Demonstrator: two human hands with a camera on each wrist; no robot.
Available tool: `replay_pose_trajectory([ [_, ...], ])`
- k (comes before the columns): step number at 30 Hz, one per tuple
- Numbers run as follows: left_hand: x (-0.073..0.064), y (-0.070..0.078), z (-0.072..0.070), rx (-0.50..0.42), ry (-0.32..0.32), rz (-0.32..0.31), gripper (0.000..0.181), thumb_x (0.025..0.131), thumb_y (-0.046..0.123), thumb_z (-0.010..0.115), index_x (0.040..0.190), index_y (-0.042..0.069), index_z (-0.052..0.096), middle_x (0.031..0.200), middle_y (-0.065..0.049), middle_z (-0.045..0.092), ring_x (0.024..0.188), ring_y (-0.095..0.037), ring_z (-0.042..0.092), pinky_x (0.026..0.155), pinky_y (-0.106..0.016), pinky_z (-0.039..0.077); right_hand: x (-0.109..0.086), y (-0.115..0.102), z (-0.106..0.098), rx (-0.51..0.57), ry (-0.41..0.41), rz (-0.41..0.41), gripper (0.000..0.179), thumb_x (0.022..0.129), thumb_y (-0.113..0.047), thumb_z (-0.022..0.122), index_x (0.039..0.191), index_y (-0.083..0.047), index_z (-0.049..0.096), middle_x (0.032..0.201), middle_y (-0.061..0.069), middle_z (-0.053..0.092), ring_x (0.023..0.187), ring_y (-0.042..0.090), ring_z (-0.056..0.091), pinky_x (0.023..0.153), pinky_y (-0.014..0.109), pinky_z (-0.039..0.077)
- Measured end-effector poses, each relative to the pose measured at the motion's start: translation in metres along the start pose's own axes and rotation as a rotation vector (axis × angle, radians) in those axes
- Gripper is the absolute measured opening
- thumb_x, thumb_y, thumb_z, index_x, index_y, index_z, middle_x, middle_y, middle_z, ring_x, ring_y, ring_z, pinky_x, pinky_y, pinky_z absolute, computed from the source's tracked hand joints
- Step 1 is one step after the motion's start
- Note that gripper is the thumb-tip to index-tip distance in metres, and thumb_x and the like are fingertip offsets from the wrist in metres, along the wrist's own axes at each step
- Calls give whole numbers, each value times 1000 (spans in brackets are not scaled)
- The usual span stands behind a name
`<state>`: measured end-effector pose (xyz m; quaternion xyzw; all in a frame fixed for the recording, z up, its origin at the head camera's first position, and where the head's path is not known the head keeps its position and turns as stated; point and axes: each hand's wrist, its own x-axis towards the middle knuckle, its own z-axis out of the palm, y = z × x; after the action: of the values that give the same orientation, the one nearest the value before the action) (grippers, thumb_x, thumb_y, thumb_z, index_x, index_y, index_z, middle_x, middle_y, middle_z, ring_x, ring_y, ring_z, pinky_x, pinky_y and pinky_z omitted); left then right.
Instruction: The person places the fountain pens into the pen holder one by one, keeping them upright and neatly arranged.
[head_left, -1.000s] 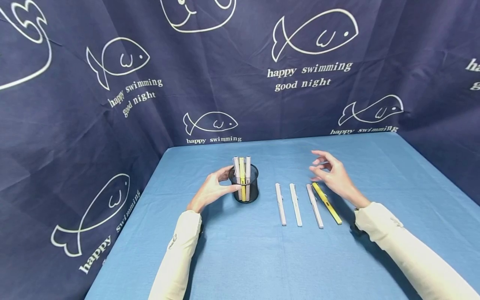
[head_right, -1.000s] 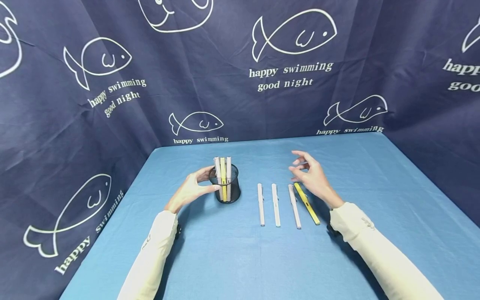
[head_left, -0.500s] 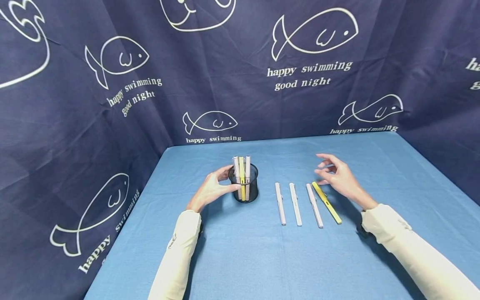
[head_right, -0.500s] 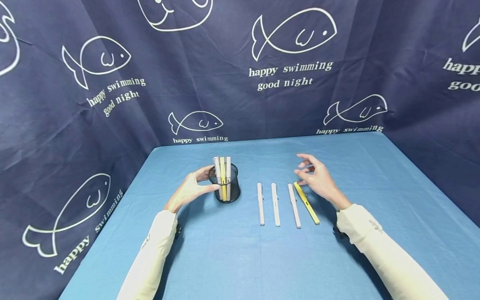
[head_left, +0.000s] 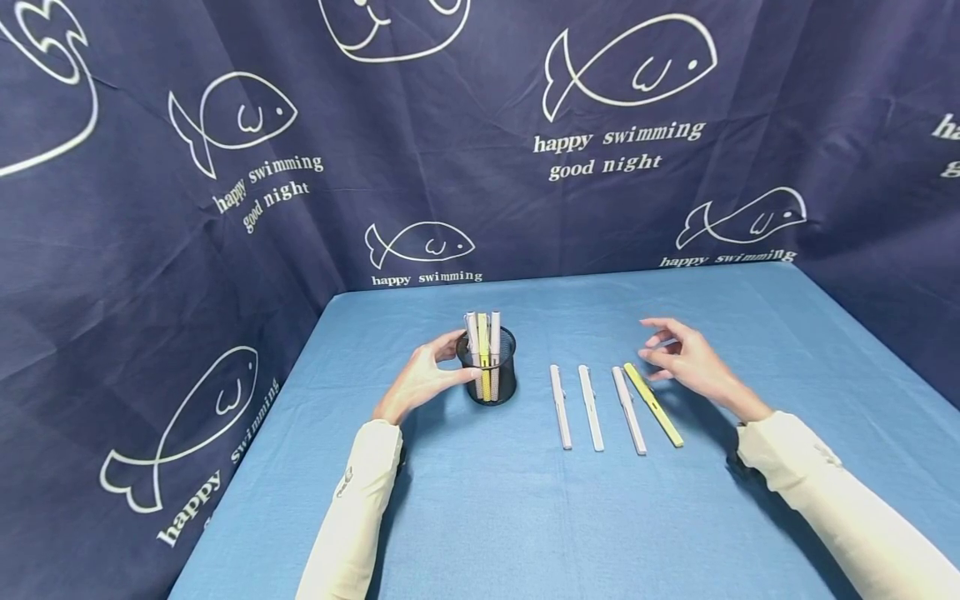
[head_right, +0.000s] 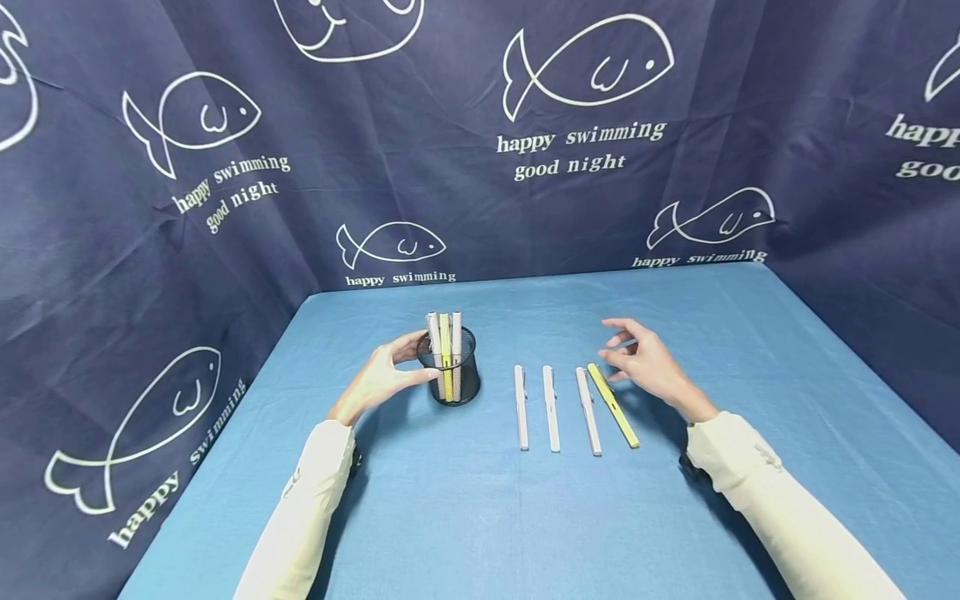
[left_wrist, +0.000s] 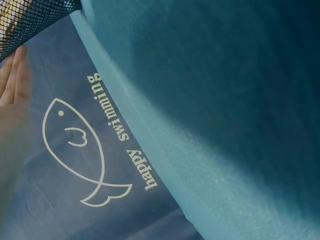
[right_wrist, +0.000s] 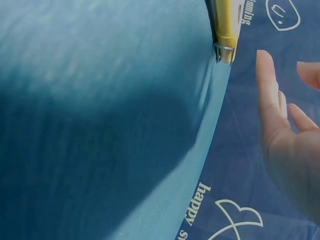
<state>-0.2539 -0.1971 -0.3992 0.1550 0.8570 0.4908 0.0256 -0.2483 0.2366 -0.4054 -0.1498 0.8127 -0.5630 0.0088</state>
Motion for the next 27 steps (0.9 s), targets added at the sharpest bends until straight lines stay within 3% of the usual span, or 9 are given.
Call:
replay_pose_trajectory([
  [19,0,0,-1,-10,1,-2,81,83,38,87,152,14,52,142,-10,60,130,-33,56,112,-57,39,-9,6,-14,18,-170,166,61,101,1,58,153,15,29,110,27,55,101,35,68,76,46,63],
  [27,0,1,-1,-10,1,-7,81,83,39,87,152,15,53,141,-11,61,130,-32,56,112,-57,39,-10,8,-16,55,-231,249,65,100,2,57,154,14,25,110,24,54,97,28,67,77,48,62],
])
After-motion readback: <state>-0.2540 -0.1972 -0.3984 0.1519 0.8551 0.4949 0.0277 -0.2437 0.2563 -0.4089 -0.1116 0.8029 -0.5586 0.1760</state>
